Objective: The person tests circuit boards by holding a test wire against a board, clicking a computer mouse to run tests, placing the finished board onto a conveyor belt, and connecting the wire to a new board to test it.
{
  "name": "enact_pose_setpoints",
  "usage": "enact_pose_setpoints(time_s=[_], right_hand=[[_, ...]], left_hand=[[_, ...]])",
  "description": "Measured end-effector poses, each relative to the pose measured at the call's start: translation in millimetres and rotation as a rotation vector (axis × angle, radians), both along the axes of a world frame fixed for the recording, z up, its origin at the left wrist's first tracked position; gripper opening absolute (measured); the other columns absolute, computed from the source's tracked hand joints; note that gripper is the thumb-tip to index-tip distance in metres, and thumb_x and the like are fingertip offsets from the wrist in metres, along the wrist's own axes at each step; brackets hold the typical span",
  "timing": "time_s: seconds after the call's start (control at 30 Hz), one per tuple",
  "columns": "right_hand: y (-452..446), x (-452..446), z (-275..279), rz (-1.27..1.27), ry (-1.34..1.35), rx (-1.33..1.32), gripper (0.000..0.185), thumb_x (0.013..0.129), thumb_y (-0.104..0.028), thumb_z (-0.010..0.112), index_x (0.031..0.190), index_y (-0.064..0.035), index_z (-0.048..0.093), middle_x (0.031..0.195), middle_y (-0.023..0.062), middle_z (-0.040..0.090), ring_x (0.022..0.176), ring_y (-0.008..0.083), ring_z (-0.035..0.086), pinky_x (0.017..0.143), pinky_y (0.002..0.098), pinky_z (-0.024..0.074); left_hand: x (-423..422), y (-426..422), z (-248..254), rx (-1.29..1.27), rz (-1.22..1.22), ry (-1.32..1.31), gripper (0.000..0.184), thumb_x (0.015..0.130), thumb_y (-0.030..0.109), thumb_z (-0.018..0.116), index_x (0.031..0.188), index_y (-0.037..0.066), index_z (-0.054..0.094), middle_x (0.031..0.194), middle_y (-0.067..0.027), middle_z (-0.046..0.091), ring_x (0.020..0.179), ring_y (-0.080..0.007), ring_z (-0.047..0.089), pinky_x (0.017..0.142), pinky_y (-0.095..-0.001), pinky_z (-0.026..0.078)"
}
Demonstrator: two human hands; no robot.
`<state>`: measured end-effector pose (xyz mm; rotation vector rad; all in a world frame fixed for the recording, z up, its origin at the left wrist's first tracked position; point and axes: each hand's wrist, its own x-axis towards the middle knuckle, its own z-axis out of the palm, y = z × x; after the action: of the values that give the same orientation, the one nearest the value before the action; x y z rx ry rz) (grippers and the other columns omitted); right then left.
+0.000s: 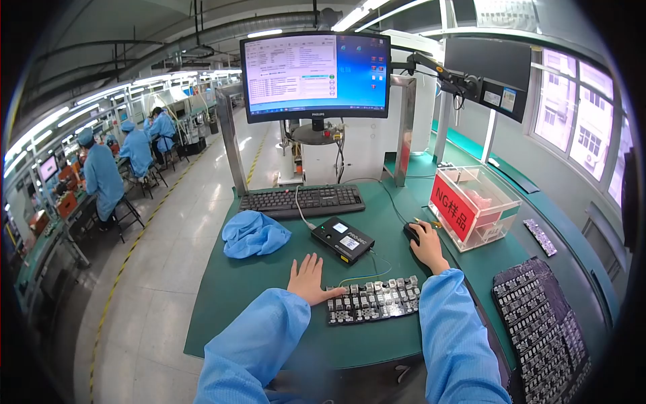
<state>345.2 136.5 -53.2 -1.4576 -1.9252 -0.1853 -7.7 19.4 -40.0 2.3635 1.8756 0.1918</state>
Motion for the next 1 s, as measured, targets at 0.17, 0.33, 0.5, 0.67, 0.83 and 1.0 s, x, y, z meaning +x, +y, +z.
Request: enact_pose_setpoints(time_s=[0.17, 0.33, 0.5, 0.67, 0.83, 1.0], right_hand=[[-1, 0, 3, 0.004, -0.005, 0.006, 0.047, 0.074, -0.012, 0.065, 0.121, -0.0156, 0.058, 0.129, 0.0151, 0.049, 0.105, 0.0367, 0.053, 0.093, 0.0428, 0.0452], [-2, -1, 3, 0.004, -0.002, -0.013, 0.048, 0.075, -0.012, 0.065, 0.122, -0.0157, 0.057, 0.130, 0.0146, 0.049, 0.105, 0.0369, 0.053, 0.092, 0.0429, 0.0455], [-5, -3, 6, -0.006, 0.005, -0.039, 0.048, 0.075, -0.009, 0.064, 0.122, -0.0131, 0.056, 0.129, 0.0145, 0.049, 0.108, 0.0374, 0.052, 0.096, 0.0430, 0.0433], [-6, -3, 6, -0.006, -0.005, -0.049, 0.048, 0.076, -0.009, 0.064, 0.123, -0.0131, 0.056, 0.129, 0.0150, 0.048, 0.109, 0.0377, 0.051, 0.097, 0.0433, 0.0426], [-8, -6, 9, -0.007, 0.003, -0.058, 0.048, 0.076, -0.009, 0.064, 0.123, -0.0126, 0.056, 0.130, 0.0149, 0.048, 0.110, 0.0375, 0.051, 0.097, 0.0427, 0.0424], [-6, -5, 8, -0.004, -0.003, -0.051, 0.048, 0.076, -0.009, 0.063, 0.123, -0.0127, 0.056, 0.130, 0.0149, 0.048, 0.110, 0.0373, 0.051, 0.097, 0.0427, 0.0422]], left_hand=[[1, 0, 0, 0.003, 0.000, -0.003, 0.120, 0.070, 0.088, 0.041, 0.147, -0.001, 0.020, 0.156, -0.0159, 0.012, 0.146, -0.0261, 0.005, 0.117, -0.0473, 0.000], [2, -3, 1, 0.003, 0.012, 0.019, 0.119, 0.071, 0.087, 0.040, 0.147, -0.001, 0.020, 0.156, -0.0154, 0.012, 0.146, -0.0257, 0.005, 0.117, -0.0469, 0.001], [1, -2, -3, 0.024, -0.002, 0.007, 0.119, 0.071, 0.088, 0.038, 0.148, -0.001, 0.019, 0.156, -0.0151, 0.015, 0.146, -0.0258, 0.006, 0.117, -0.0473, 0.000], [0, 0, -5, 0.017, 0.008, 0.015, 0.118, 0.071, 0.087, 0.040, 0.148, 0.000, 0.019, 0.156, -0.0146, 0.013, 0.146, -0.0249, 0.005, 0.117, -0.0466, 0.001], [-1, 1, -4, 0.028, 0.003, -0.007, 0.120, 0.069, 0.089, 0.039, 0.147, -0.001, 0.020, 0.156, -0.0148, 0.015, 0.146, -0.0246, 0.007, 0.117, -0.0469, 0.001], [-1, 2, -4, 0.028, 0.004, -0.005, 0.120, 0.069, 0.089, 0.038, 0.148, -0.001, 0.020, 0.156, -0.0145, 0.015, 0.146, -0.0248, 0.007, 0.117, -0.0471, 0.002]])
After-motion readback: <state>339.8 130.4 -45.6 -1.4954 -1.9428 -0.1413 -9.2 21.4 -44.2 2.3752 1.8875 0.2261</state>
